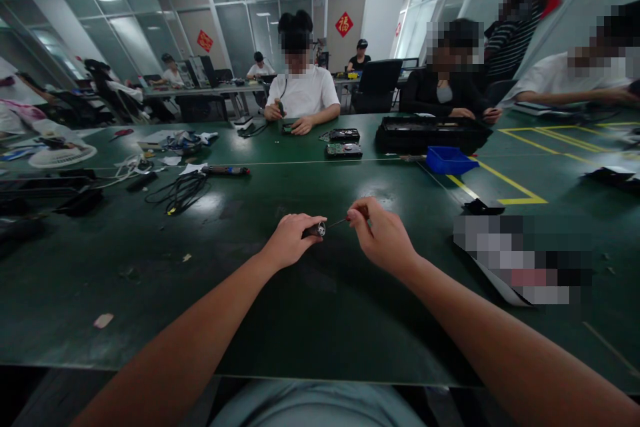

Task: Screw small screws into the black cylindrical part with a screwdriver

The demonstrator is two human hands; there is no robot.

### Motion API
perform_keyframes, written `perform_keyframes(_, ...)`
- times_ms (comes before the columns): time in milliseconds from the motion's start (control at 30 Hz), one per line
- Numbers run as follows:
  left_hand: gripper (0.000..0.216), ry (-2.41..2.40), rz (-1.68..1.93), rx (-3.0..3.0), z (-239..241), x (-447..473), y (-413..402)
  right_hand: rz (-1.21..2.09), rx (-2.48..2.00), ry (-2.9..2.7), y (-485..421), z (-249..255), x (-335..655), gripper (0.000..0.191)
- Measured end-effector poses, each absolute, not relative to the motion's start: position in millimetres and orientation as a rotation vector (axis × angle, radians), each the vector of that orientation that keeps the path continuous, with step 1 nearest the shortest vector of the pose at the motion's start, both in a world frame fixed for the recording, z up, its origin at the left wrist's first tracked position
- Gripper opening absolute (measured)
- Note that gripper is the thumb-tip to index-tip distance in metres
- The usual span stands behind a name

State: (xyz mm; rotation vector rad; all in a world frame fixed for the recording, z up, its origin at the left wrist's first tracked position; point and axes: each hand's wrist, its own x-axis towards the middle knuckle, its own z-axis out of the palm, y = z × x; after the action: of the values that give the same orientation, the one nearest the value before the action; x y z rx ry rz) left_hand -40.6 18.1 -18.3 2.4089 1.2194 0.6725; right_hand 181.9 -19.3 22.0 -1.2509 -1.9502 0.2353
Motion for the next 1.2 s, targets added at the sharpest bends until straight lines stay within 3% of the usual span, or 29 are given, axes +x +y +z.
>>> perform_keyframes(600, 0.043, 1.223, 0.63, 2.42, -19, -41, 19, 0.309, -1.246, -1.982, -16, 21, 182, 0.012)
perform_keyframes(1067, 0.036, 1.283, 0.953, 1.9, -7, -40, 21, 0.256, -1.363, -1.938, -13, 23, 187, 0.019)
perform_keyframes(1200, 0.039, 1.332, 0.879, 1.813, 5, -39, 22, 0.24, -1.362, -1.933, -11, 23, 188, 0.018)
